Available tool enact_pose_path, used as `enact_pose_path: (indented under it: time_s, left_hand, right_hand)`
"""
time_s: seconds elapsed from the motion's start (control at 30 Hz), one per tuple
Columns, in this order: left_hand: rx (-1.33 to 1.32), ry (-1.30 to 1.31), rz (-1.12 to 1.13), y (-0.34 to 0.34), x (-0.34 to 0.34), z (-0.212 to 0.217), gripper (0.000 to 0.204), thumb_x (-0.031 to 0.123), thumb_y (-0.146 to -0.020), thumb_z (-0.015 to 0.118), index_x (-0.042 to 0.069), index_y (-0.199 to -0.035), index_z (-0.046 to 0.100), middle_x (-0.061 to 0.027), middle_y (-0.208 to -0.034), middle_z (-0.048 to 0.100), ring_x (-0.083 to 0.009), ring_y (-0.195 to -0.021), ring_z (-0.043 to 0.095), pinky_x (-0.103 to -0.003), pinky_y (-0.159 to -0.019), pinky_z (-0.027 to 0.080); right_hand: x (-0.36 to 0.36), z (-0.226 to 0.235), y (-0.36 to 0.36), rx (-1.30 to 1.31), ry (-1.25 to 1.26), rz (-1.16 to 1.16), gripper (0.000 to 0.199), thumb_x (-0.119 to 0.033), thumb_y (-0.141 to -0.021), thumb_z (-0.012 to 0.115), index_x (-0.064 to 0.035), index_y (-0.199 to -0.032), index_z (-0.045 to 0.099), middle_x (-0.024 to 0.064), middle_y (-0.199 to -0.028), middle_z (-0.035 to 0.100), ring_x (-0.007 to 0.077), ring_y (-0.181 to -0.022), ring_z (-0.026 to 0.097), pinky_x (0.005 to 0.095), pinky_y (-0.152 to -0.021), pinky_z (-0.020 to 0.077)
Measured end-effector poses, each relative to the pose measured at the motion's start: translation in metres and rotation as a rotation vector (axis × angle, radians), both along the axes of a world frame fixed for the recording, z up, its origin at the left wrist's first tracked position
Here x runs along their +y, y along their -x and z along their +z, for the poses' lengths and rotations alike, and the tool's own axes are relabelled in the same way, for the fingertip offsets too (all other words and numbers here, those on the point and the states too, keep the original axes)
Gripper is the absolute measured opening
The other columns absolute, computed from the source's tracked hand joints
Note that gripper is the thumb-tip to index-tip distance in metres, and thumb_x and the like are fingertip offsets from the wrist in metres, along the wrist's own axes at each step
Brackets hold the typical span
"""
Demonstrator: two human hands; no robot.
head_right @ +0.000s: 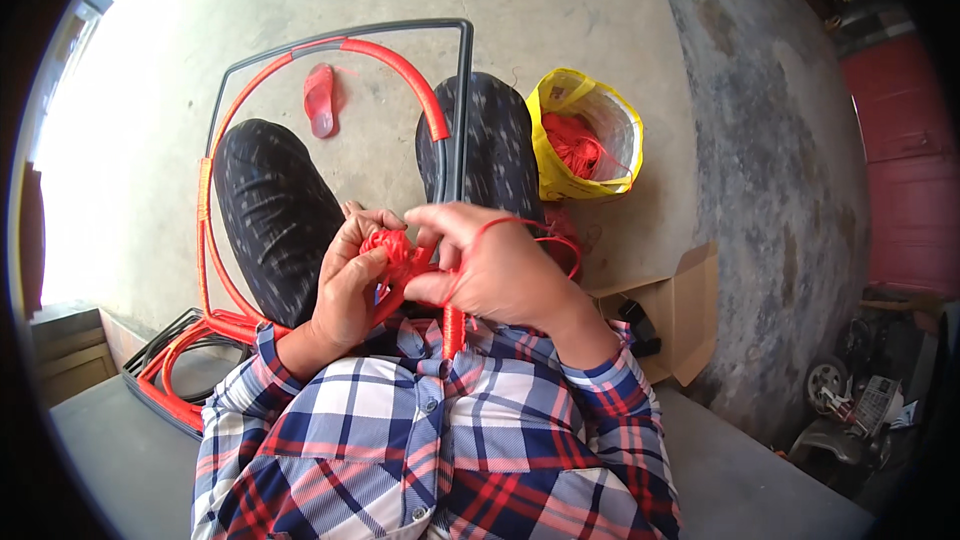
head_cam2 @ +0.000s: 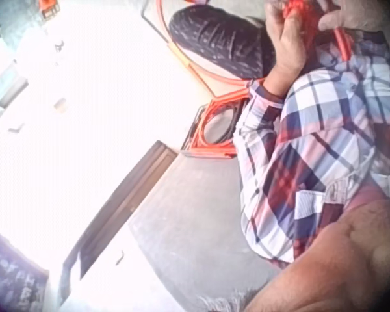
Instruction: The person sits on the floor and wraps a red cord around a black rectangular frame using their hands. They pull the cord from a yellow bag and wind it tightly around the frame's edges.
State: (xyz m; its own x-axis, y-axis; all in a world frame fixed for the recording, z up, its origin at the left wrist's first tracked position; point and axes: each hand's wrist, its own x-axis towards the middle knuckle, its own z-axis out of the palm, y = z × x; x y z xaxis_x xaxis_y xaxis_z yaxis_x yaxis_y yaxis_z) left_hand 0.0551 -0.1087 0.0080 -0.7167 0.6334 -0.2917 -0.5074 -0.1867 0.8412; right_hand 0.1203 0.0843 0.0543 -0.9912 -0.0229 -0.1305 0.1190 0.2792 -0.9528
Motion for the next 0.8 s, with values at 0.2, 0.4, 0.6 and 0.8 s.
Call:
enact_pose_path:
  time_s: [0.2, 0.4, 0.6, 0.8]
  left_hand:
    - [0.486, -0.043, 0.009, -0.002, 0.002, -0.007, 0.043, 0.022, -0.093, 0.061, -0.002, -0.125, 0.043, -0.0101, -0.117, 0.049, -0.0162, -0.106, 0.050, -0.031, -0.091, 0.043]
    - [0.306, -0.064, -0.058, 0.000, 0.000, -0.001, 0.052, 0.027, -0.093, 0.062, -0.002, -0.131, 0.041, -0.0122, -0.121, 0.048, -0.0188, -0.109, 0.051, -0.032, -0.091, 0.046]
    - [0.169, -0.053, -0.123, 0.002, -0.001, -0.007, 0.049, 0.030, -0.093, 0.062, 0.002, -0.129, 0.044, -0.0097, -0.119, 0.046, -0.0164, -0.106, 0.052, -0.027, -0.076, 0.054]
    - [0.082, -0.050, -0.158, 0.004, -0.004, -0.012, 0.050, 0.030, -0.092, 0.065, 0.002, -0.128, 0.045, -0.0099, -0.118, 0.049, -0.0161, -0.105, 0.054, -0.027, -0.077, 0.054]
  right_hand:
    - [-0.009, -0.013, 0.001, 0.154, -0.276, 0.011, 0.034, -0.012, -0.080, 0.078, -0.0032, -0.110, 0.065, 0.0129, -0.090, 0.066, 0.0251, -0.078, 0.065, 0.0338, -0.074, 0.0529]
    - [0.032, -0.004, 0.004, 0.450, 0.570, -0.817, 0.013, -0.012, -0.091, 0.062, -0.0024, -0.100, 0.061, 0.0051, -0.092, 0.064, 0.0125, -0.085, 0.060, 0.0300, -0.080, 0.0486]
    - [0.079, 0.002, -0.033, -0.134, -0.389, 0.114, 0.028, -0.017, -0.073, 0.073, -0.0007, -0.084, 0.054, 0.0154, -0.072, 0.059, 0.0270, -0.062, 0.058, 0.0359, -0.062, 0.0484]
    - [0.063, -0.010, -0.066, -0.103, -0.107, 0.308, 0.032, -0.021, -0.074, 0.078, -0.0001, -0.093, 0.062, 0.0165, -0.078, 0.061, 0.0306, -0.070, 0.063, 0.0364, -0.067, 0.0491]
